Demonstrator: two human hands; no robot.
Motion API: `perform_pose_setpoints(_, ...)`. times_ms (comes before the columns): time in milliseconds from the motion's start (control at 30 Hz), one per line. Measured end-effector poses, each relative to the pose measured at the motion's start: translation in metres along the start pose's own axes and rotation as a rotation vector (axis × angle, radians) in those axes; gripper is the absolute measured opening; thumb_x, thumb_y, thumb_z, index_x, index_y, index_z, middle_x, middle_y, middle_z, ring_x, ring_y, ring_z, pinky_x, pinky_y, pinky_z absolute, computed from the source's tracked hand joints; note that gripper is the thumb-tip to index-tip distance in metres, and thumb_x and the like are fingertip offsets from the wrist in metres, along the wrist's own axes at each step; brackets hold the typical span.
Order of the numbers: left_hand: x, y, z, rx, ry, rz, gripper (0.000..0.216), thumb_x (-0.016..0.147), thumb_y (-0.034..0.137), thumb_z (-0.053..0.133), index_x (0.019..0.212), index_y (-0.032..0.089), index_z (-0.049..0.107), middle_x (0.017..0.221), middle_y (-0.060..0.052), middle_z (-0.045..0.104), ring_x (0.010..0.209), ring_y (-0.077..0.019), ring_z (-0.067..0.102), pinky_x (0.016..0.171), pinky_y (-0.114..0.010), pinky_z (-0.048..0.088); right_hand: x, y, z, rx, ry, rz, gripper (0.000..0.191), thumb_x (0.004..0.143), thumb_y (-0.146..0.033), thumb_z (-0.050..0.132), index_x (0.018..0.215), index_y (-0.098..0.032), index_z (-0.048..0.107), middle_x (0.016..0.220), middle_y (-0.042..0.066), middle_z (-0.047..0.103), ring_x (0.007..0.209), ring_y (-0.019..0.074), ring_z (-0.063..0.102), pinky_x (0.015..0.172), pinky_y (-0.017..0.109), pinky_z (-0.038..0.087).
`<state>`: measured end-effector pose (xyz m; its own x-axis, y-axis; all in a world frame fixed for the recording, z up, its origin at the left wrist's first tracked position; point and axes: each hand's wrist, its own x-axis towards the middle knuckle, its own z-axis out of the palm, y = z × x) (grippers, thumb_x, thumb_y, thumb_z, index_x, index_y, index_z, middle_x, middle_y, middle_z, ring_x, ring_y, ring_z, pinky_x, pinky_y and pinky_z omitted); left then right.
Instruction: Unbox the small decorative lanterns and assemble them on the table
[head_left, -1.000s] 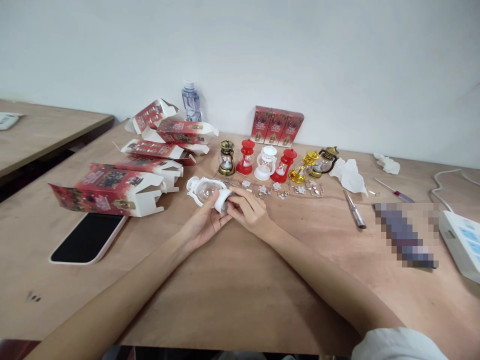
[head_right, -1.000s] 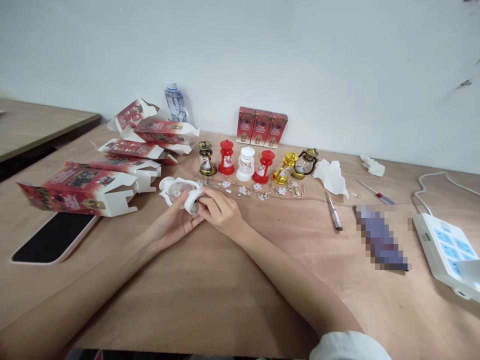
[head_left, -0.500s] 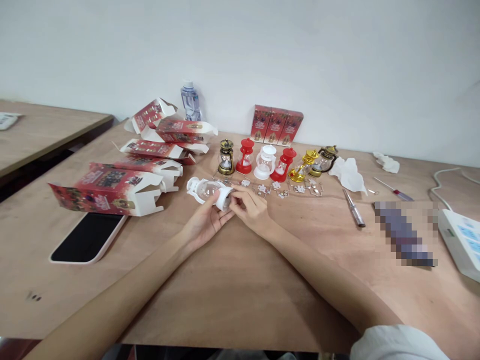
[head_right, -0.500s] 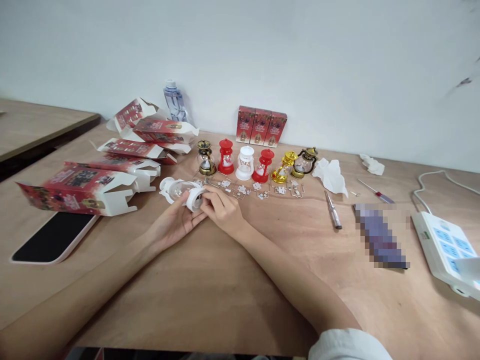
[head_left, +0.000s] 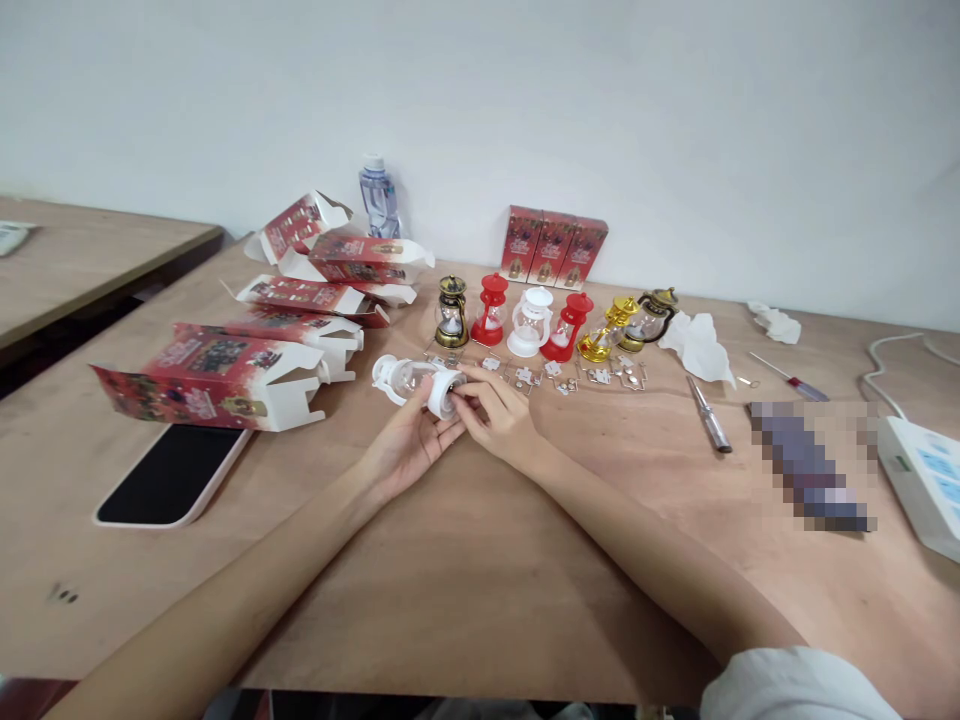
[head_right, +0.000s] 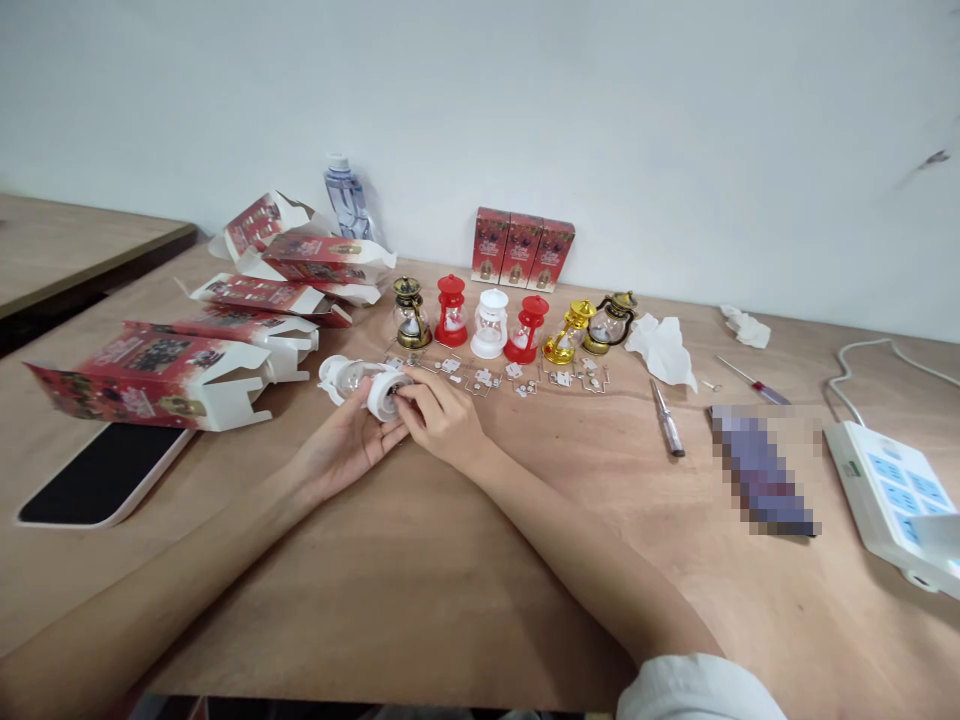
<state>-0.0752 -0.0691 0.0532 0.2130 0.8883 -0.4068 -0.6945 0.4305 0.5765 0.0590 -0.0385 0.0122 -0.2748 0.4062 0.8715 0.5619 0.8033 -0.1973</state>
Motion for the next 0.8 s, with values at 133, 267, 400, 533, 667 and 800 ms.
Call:
perform_pose_setpoints(133,0.0002,-0.0003,-0.0008,0.000,-0.007,0.006,0.026,0.097,0.026,0.038,0.094,0.015,0.062,0.084,-0.002,0.069,0.074,-0.0098,0.067,0.091,-0.028,0.054,0.0004,-0.0005,0.0001,0.008,0.013,-0.016,0.010,0.088,-0.014,0.052,0.084,-0.015,0.061,0.102,0.013,0.070,0.093,0.0160,0.067,0.080,0.026,0.057)
perform_pose_setpoints(267,0.0012,0.0001,-0.0012,0.007,-0.002,0.018,0.024,0.097,0.026,0.039,0.095,0.015,0.061,0.085,-0.002,0.069,0.074,-0.0096,0.067,0.091,-0.028,0.054,0.0013,-0.0010,-0.0004,0.025,0.000,-0.021,0.009,0.088,-0.013,0.050,0.085,-0.015,0.059,0.102,0.014,0.069,0.093,0.0171,0.067,0.079,0.027,0.057)
perform_pose_setpoints(400,0.0025,0.0003,-0.0032,0.029,-0.004,0.029,0.023,0.096,0.024,0.040,0.100,0.015,0.060,0.087,-0.002,0.069,0.074,-0.0096,0.067,0.086,-0.026,0.056,0.0011,-0.0005,-0.0003,0.036,-0.035,0.002,0.011,0.090,-0.015,0.047,0.089,-0.017,0.058,0.104,0.013,0.067,0.097,0.0174,0.066,0.081,0.029,0.057)
perform_pose_setpoints(533,0.0025,0.0005,-0.0046,0.049,-0.007,0.036,0.022,0.096,0.024,0.040,0.099,0.015,0.060,0.085,-0.002,0.069,0.074,-0.0099,0.068,0.078,-0.023,0.058,0.0014,-0.0004,-0.0007,0.019,-0.065,0.001,0.012,0.091,-0.015,0.045,0.091,-0.017,0.057,0.103,0.013,0.067,0.096,0.0171,0.066,0.079,0.027,0.057)
perform_pose_setpoints(667,0.0027,0.0002,-0.0055,0.068,-0.003,0.039,0.024,0.097,0.025,0.039,0.098,0.015,0.060,0.086,-0.003,0.069,0.075,-0.0104,0.068,0.076,-0.023,0.058,0.0023,-0.0006,-0.0013,0.009,-0.062,-0.002,0.012,0.091,-0.014,0.044,0.089,-0.017,0.056,0.102,0.012,0.068,0.085,0.0145,0.069,0.070,0.023,0.057)
perform_pose_setpoints(800,0.0026,-0.0002,-0.0062,0.085,-0.004,0.041,0.019,0.094,0.025,0.046,0.101,0.016,0.061,0.089,-0.002,0.069,0.078,-0.0103,0.068,0.081,-0.024,0.057,0.0013,0.0006,-0.0011,0.026,-0.041,0.019,0.013,0.091,-0.014,0.045,0.087,-0.017,0.056,0.100,0.011,0.069,0.083,0.0134,0.068,0.068,0.022,0.056)
